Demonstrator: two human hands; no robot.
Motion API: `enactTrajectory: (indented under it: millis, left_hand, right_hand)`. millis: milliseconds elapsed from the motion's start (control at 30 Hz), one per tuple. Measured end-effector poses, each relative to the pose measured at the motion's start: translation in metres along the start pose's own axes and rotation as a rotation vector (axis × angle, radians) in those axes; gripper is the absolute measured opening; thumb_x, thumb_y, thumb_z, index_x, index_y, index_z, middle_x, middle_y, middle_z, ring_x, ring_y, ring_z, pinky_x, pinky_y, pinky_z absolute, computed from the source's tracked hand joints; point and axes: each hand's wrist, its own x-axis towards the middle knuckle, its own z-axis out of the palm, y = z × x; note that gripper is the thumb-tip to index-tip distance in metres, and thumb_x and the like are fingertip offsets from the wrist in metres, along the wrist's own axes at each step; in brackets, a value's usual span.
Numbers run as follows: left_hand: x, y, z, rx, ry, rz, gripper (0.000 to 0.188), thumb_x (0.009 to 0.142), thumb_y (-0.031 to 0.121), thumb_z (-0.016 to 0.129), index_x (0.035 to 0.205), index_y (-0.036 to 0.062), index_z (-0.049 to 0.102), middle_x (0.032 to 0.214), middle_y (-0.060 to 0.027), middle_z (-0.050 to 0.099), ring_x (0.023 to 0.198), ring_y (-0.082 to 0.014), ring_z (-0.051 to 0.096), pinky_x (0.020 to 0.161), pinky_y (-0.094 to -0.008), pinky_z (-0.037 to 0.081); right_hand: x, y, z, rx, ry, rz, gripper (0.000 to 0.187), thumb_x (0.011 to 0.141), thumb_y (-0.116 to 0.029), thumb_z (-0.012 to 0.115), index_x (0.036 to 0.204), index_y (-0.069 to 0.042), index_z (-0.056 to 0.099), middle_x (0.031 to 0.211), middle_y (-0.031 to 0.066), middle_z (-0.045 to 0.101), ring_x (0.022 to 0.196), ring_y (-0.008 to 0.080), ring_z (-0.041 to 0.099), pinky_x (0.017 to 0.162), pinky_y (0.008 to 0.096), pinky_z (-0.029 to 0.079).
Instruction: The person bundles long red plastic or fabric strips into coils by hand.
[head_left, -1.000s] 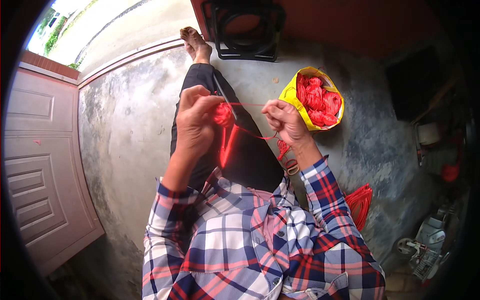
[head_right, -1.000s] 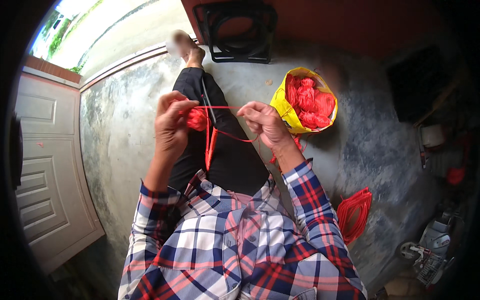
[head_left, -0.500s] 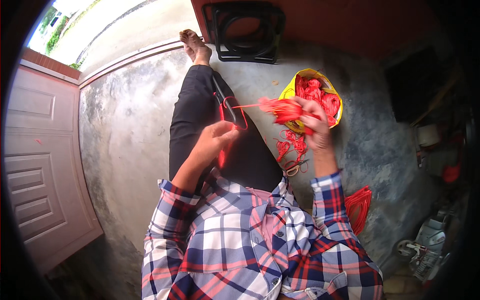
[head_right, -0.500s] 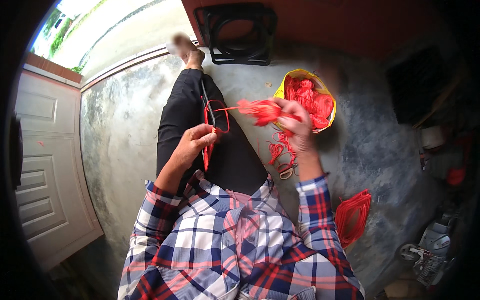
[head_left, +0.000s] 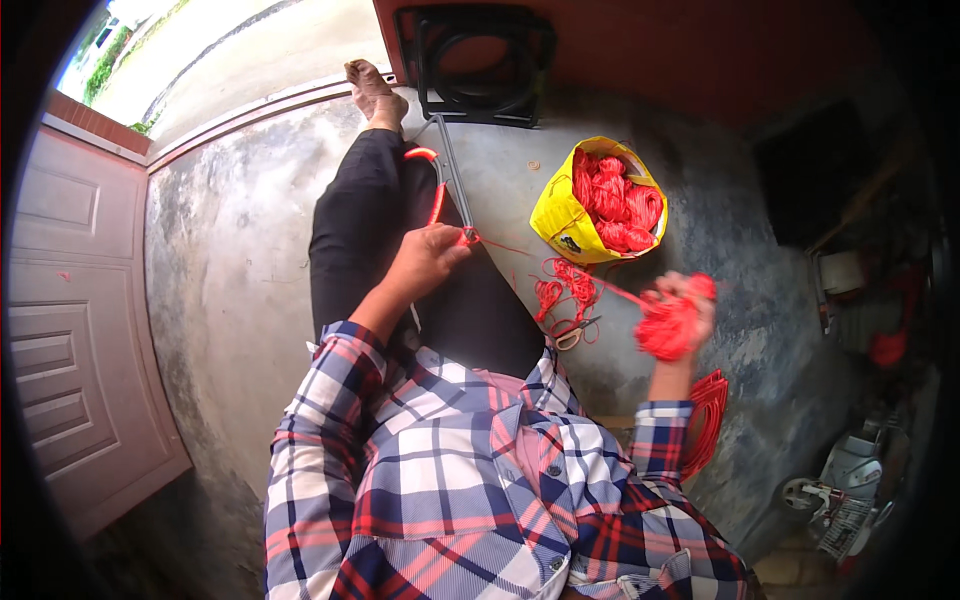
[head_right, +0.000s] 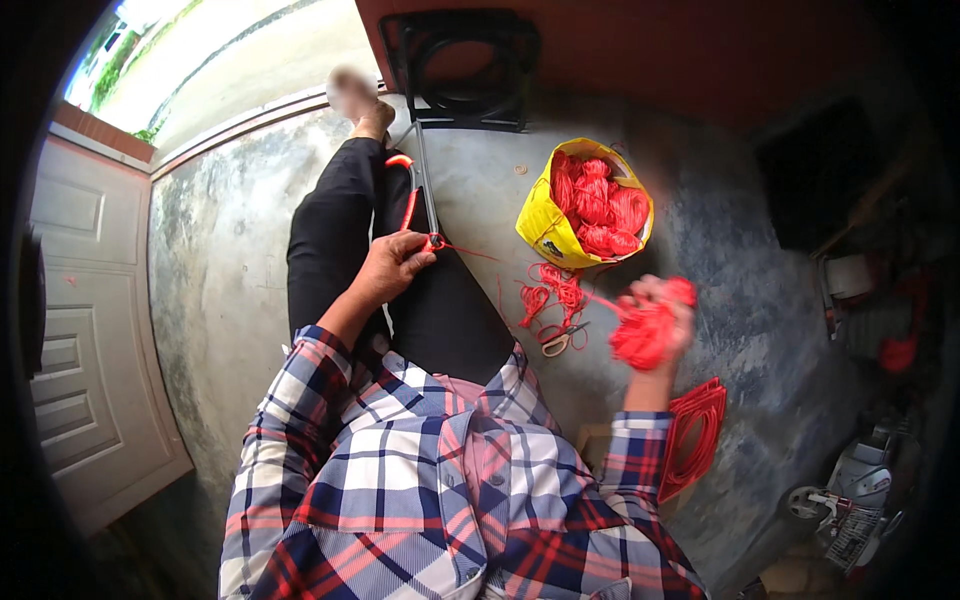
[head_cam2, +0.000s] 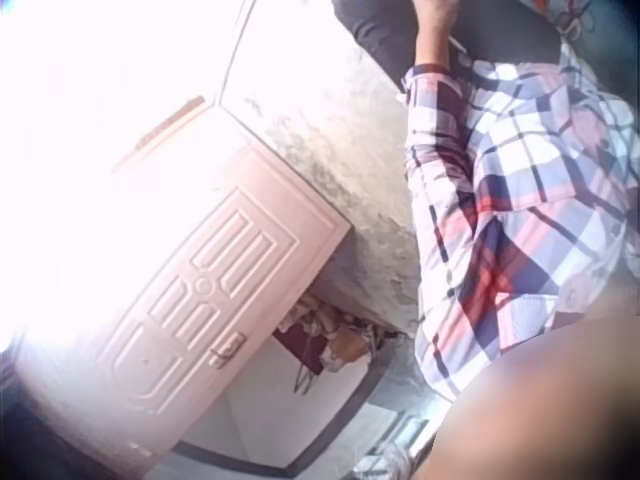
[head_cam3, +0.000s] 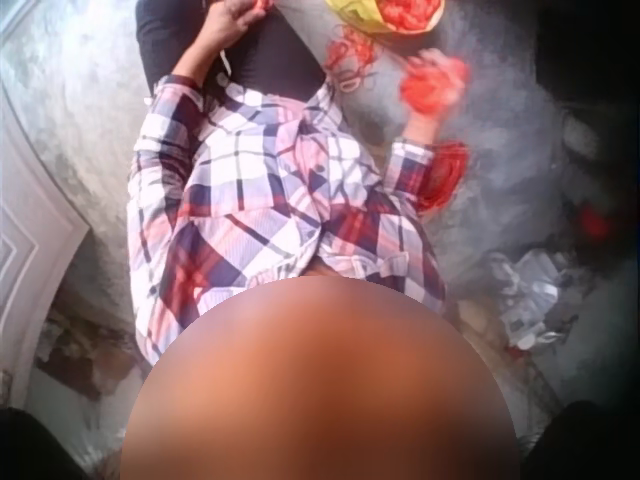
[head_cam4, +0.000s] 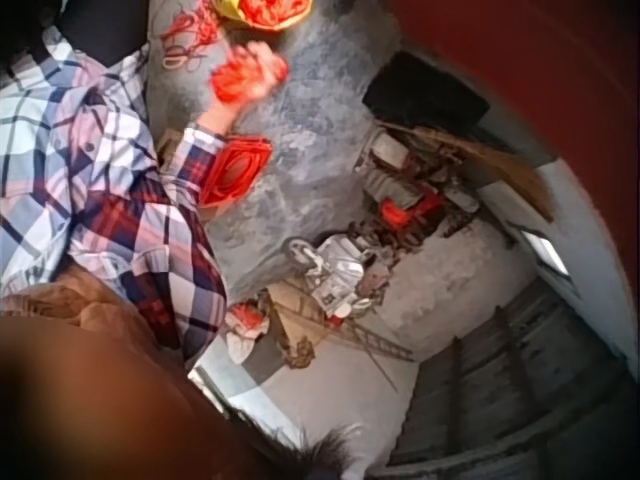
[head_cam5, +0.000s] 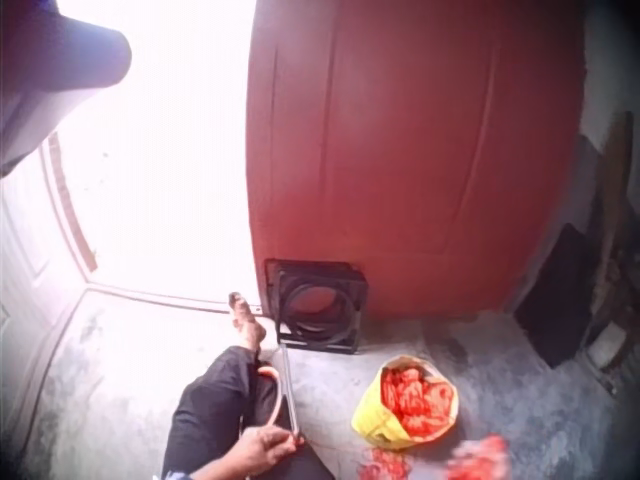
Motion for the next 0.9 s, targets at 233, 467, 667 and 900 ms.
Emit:
enactTrajectory:
  millis: [233, 467, 667, 900]
  left_hand:
    - [0.004, 0.008, 0.005, -0.002, 0.023, 0.025, 0.017, 0.084, 0.01, 0.071, 0.095, -0.0015, 0.066, 0.079, -0.0086, 0.055, 0.072, -0.0189, 0.056, 0.068, -0.0292, 0.045]
    - [0.003, -0.012, 0.013, -0.078, 0.07, -0.021, 0.018, 0.085, 0.009, 0.07, 0.098, -0.0021, 0.067, 0.087, -0.0072, 0.062, 0.08, -0.0148, 0.061, 0.073, -0.0267, 0.048]
    - [0.001, 0.012, 0.019, -0.063, 0.264, -0.056, 0.043, 0.078, 0.007, 0.075, 0.118, -0.0007, 0.059, 0.096, -0.0109, 0.061, 0.079, -0.0189, 0.06, 0.075, -0.0302, 0.052]
    - [-0.005, 0.061, -0.007, -0.547, 0.277, -0.08, 0.026, 0.096, 0.009, 0.057, 0.119, -0.0014, 0.058, 0.093, -0.0029, 0.063, 0.079, -0.0074, 0.057, 0.073, -0.0217, 0.047]
  right_hand:
    - [0.057, 0.162, 0.105, -0.525, -0.064, 0.337, 0.031, 0.094, -0.025, 0.053, 0.112, -0.001, 0.06, 0.097, 0.0097, 0.064, 0.068, 0.014, 0.063, 0.065, 0.0272, 0.05]
    - [0.037, 0.153, 0.161, -1.085, -0.366, 0.129, 0.026, 0.08, -0.019, 0.071, 0.093, -0.001, 0.058, 0.072, 0.0156, 0.061, 0.066, 0.0218, 0.064, 0.061, 0.0365, 0.05]
    - [0.038, 0.147, 0.171, -0.894, -0.424, 0.283, 0.02, 0.084, -0.014, 0.064, 0.099, -0.002, 0.062, 0.063, 0.0054, 0.059, 0.057, 0.0174, 0.058, 0.058, 0.0343, 0.047]
    - [0.057, 0.083, 0.19, -0.524, -0.607, 0.429, 0.024, 0.081, -0.013, 0.054, 0.102, -0.001, 0.054, 0.088, 0.0041, 0.055, 0.082, 0.0128, 0.053, 0.077, 0.0257, 0.041]
